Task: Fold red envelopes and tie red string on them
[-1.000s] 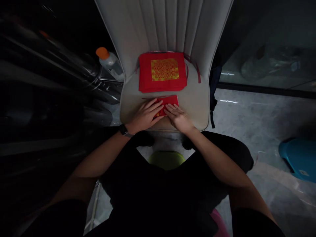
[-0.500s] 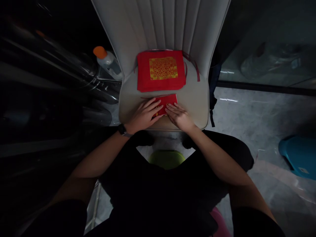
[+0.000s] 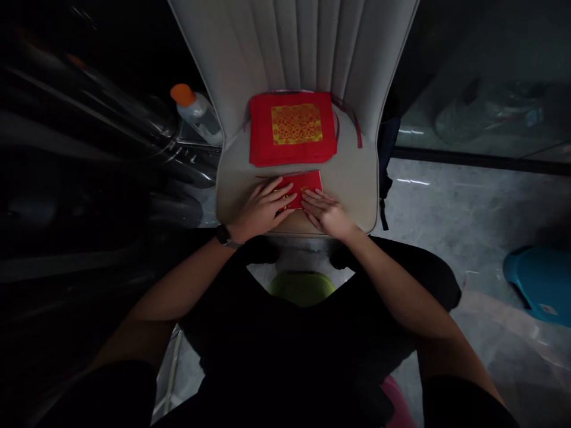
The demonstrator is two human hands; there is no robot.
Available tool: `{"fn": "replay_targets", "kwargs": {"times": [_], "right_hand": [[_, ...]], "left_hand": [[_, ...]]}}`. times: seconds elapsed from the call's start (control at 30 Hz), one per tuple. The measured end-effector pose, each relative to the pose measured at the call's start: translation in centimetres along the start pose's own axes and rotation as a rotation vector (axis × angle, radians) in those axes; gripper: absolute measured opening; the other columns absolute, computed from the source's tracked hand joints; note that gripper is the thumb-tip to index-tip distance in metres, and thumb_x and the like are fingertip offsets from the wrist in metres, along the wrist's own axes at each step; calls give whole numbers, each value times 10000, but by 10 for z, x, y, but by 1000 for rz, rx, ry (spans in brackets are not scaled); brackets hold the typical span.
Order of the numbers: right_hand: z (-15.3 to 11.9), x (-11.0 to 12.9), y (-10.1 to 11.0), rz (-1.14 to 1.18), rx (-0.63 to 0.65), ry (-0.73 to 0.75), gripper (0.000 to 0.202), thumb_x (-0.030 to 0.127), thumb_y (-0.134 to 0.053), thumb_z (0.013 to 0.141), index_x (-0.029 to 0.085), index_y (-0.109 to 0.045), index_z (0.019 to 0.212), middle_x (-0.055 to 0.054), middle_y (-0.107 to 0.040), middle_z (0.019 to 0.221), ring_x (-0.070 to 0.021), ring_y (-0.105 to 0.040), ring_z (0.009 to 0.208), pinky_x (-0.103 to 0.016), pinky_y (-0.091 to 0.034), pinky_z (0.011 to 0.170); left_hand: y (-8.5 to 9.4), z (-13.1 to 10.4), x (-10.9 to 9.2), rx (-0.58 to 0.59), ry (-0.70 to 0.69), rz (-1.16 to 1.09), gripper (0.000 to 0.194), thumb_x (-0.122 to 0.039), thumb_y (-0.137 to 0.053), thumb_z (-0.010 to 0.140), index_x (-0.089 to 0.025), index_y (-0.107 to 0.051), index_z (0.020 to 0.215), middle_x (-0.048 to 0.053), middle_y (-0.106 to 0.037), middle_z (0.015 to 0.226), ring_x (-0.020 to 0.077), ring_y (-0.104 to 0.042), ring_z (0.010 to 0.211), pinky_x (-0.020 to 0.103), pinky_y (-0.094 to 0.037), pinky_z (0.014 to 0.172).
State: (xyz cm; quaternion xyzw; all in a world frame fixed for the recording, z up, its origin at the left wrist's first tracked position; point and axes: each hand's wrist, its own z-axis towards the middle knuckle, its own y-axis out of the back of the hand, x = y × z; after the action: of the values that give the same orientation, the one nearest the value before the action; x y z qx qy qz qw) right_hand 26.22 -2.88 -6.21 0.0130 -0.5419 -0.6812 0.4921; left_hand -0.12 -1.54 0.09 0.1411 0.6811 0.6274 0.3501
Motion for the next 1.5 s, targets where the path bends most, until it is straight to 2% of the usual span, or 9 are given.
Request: {"fn": "replay_targets", "kwargs": {"times": [0.23,0.43,0.67,0.8,0.9,1.0,1.2,1.37,1.5], "right_hand": [[0,4,7,-29,34,4,366,250,-597,1074,200,-779,1388,-119,-761,1427,-286,-695,1410,-571,-467,1313],[-1,12,24,-80,148,-78,390,346,-600,1083,232,-755,1422,-96,-720,1486,-296,-648,1466,-630,-348,1357],[-16,41,35,-196,175,-214,505,451,-574,1117,185,-657,1538,-153,-689,1524,-368,-549,1555,-780,-36,1367],[-24,47,47,-206,169,-263,519,496,-564,1115,184,-678,1514,-162,-712,1506,-370,-633,1477,-757,-72,1377],[-24,36,63,-234,34,-359,419,461,-543,1124,229,-761,1397,-103,-826,1321,-349,-724,1365,-727,-141,1383],[-13,30,68,-242,-73,-390,421,418,-528,1122,210,-748,1415,-115,-806,1367,-332,-714,1382,-666,-283,1366],[21,48,31,-95,77,-254,577,413,-598,1080,153,-601,1594,-158,-552,1684,-329,-496,1602,-587,-413,1320],[20,37,29,-133,80,-369,471,329,-576,1077,160,-699,1500,-160,-746,1468,-359,-664,1405,-573,-497,1204],[0,23,37,-192,123,-310,376,262,-527,1088,225,-804,1340,-100,-802,1380,-338,-680,1378,-581,-461,1212]], "left_hand": [[-2,2,-1,-25,21,4,398,-409,-572,1136,-210,-732,1441,105,-613,1638,348,-432,1628,573,-398,1285],[-1,3,-2,3,23,36,482,-369,-606,1119,-172,-632,1559,140,-594,1646,342,-428,1623,550,-431,1257],[3,6,-4,37,30,70,476,-379,-592,1117,-197,-638,1554,136,-479,1742,347,-394,1637,602,-369,1290],[6,7,-7,60,39,73,477,-361,-583,1115,-197,-628,1560,144,-480,1739,369,-388,1638,634,-359,1286],[7,7,-7,64,40,67,485,-360,-582,1113,-181,-623,1562,150,-482,1737,374,-384,1640,634,-354,1292],[6,8,-7,65,39,74,480,-363,-578,1115,-168,-627,1552,151,-489,1733,371,-387,1638,644,-344,1303],[5,7,-6,74,63,77,481,-345,-592,1098,-201,-625,1556,114,-465,1753,449,-272,1682,781,-182,1332],[4,5,-3,67,78,34,575,-408,-579,1111,-178,-537,1637,146,-433,1768,429,-299,1677,693,-299,1323],[4,4,-1,74,66,16,634,-427,-544,1121,-167,-463,1694,142,-393,1790,421,-286,1684,653,-311,1328]]}}
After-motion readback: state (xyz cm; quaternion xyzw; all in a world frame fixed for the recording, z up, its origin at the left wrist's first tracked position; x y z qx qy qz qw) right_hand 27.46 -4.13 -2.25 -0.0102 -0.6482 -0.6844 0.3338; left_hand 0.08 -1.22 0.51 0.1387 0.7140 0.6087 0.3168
